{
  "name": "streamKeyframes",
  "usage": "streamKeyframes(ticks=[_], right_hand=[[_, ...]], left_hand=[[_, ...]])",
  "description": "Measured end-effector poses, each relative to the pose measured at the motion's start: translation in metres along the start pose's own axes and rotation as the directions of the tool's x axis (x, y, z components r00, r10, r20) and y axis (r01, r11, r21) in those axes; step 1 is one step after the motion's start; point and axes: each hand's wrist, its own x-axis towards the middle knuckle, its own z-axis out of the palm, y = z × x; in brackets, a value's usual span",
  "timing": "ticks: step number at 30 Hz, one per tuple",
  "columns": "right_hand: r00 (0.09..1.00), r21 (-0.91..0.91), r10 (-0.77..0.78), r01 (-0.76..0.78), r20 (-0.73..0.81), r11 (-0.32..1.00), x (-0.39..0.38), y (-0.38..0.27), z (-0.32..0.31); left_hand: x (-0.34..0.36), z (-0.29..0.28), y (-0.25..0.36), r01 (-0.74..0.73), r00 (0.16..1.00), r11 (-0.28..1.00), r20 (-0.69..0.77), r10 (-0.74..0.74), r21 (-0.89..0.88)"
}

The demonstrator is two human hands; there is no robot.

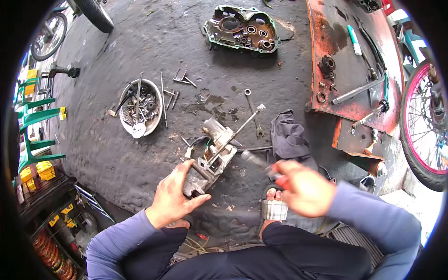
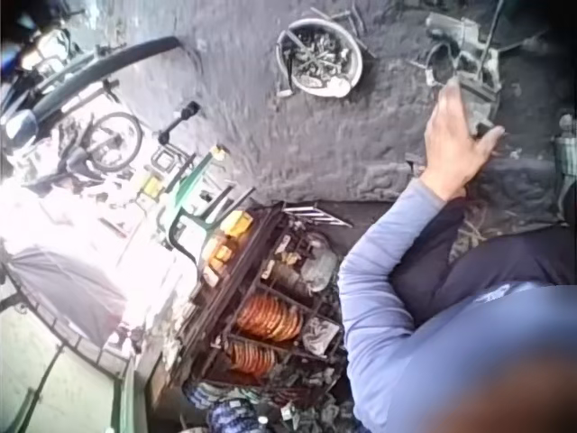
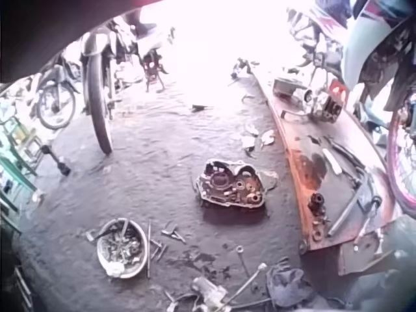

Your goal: The recorder is disassembling and repairing a motorcycle engine using various hand tools.

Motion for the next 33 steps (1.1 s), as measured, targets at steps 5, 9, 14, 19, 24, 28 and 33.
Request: streamKeyframes(ticks=[5, 9, 14, 19, 24, 28, 33], right_hand=[[0.991, -0.118, -0.051, 0.036, -0.125, 0.992, 0.032, -0.001, 0.045], [0.960, -0.176, -0.150, 0.109, -0.237, 0.978, 0.044, -0.013, 0.067], [0.974, -0.075, -0.060, 0.045, -0.217, 0.996, 0.052, -0.041, 0.090], [0.939, 0.022, -0.013, 0.022, -0.344, 1.000, 0.044, -0.048, 0.100], [0.921, 0.020, 0.196, -0.202, -0.336, 0.979, 0.036, -0.050, 0.106], [0.883, -0.081, 0.184, -0.241, -0.432, 0.967, 0.032, -0.071, 0.120], [0.869, -0.097, 0.218, -0.288, -0.444, 0.953, 0.041, -0.058, 0.130]], left_hand=[[0.008, -0.017, 0.000, -0.203, 0.979, 0.949, 0.035, 0.201, 0.240], [0.026, -0.040, 0.006, -0.285, 0.955, 0.871, 0.045, 0.292, 0.401], [0.038, -0.013, -0.023, -0.375, 0.927, 0.925, 0.025, 0.374, 0.056], [0.050, -0.008, -0.017, -0.409, 0.908, 0.913, 0.102, 0.405, 0.014], [0.049, -0.009, -0.019, -0.368, 0.914, 0.930, 0.171, 0.367, -0.026], [0.050, -0.007, -0.020, -0.377, 0.913, 0.926, 0.166, 0.373, -0.007], [0.050, -0.005, -0.029, -0.382, 0.906, 0.917, 0.149, 0.396, -0.117]])
